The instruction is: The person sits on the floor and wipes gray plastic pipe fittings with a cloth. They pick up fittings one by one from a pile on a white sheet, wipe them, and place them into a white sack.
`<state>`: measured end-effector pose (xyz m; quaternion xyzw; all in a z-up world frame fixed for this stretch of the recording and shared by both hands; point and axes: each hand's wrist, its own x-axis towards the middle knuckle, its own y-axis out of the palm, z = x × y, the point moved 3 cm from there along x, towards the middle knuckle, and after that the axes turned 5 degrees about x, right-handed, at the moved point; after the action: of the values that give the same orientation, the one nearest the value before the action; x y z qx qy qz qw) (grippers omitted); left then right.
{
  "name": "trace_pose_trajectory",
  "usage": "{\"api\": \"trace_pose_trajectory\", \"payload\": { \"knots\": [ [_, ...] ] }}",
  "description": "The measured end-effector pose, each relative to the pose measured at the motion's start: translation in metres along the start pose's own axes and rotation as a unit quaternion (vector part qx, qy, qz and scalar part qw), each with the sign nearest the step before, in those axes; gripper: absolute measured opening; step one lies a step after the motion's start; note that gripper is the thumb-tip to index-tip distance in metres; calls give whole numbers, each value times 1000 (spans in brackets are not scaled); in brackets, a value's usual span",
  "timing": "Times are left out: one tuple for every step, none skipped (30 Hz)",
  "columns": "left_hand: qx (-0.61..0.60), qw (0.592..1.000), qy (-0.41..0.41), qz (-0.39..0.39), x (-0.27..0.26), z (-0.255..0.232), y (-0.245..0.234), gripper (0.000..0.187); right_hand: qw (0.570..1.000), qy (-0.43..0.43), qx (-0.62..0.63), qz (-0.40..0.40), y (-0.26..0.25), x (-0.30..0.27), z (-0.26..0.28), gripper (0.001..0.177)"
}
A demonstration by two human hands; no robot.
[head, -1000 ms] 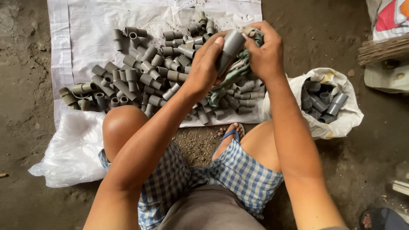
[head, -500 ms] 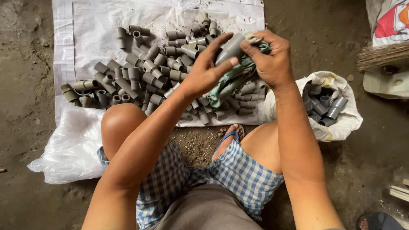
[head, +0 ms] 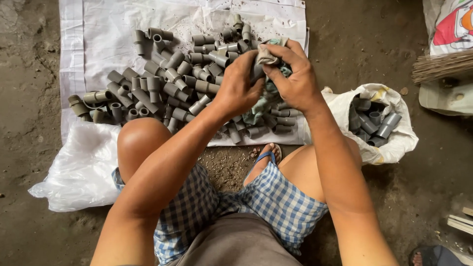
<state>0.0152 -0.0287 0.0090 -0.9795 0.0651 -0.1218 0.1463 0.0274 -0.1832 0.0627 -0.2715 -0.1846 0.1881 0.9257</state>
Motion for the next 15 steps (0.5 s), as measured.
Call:
{"api": "trace_pose_trajectory", "payload": {
  "knots": [
    [43,998,42,-6,-1,3,0,49,998,19,51,-9,-1,0,-3,27],
    [90,992,85,-13,-1,7,-3,55,994,33,105,-17,-1,4,-6,27],
    [92,992,85,-15,-2,1,-6,55,994,31,106,-16,-2,5,-9,27],
    [113,989,98,2,-3,-5,-7,55,992,27,111,-45,-5,3,-12,22],
    [134,985,112,18,-5,-11,-7,56,990,22,116,-73,-8,2,-16,19],
    [133,985,110,19,-5,-9,-5,56,990,24,116,-73,-7,1,-21,19],
    [143,982,120,21,-5,-7,-2,58,981,43,156,-104,-7,0,-28,14],
    [154,979,133,23,-3,-5,0,60,969,61,196,-138,-8,0,-35,10],
    [154,979,134,26,-4,-7,-1,60,969,62,196,-140,-12,1,-25,10],
    [152,978,139,26,-5,-9,-1,61,957,118,244,-108,-14,2,-17,9],
    [150,978,144,27,-5,-11,-2,62,938,173,291,-76,-15,3,-9,17],
    [151,978,143,28,-4,-9,-4,62,938,174,292,-76,-17,1,-3,17],
    [151,977,148,29,-2,-8,-6,60,966,135,218,-23,-17,1,6,25],
    [152,976,152,29,-1,-6,-7,57,985,95,141,31,-17,1,15,43],
    [152,976,150,29,-1,-6,-10,57,985,95,142,32,-16,-1,12,43]
  ]
}}
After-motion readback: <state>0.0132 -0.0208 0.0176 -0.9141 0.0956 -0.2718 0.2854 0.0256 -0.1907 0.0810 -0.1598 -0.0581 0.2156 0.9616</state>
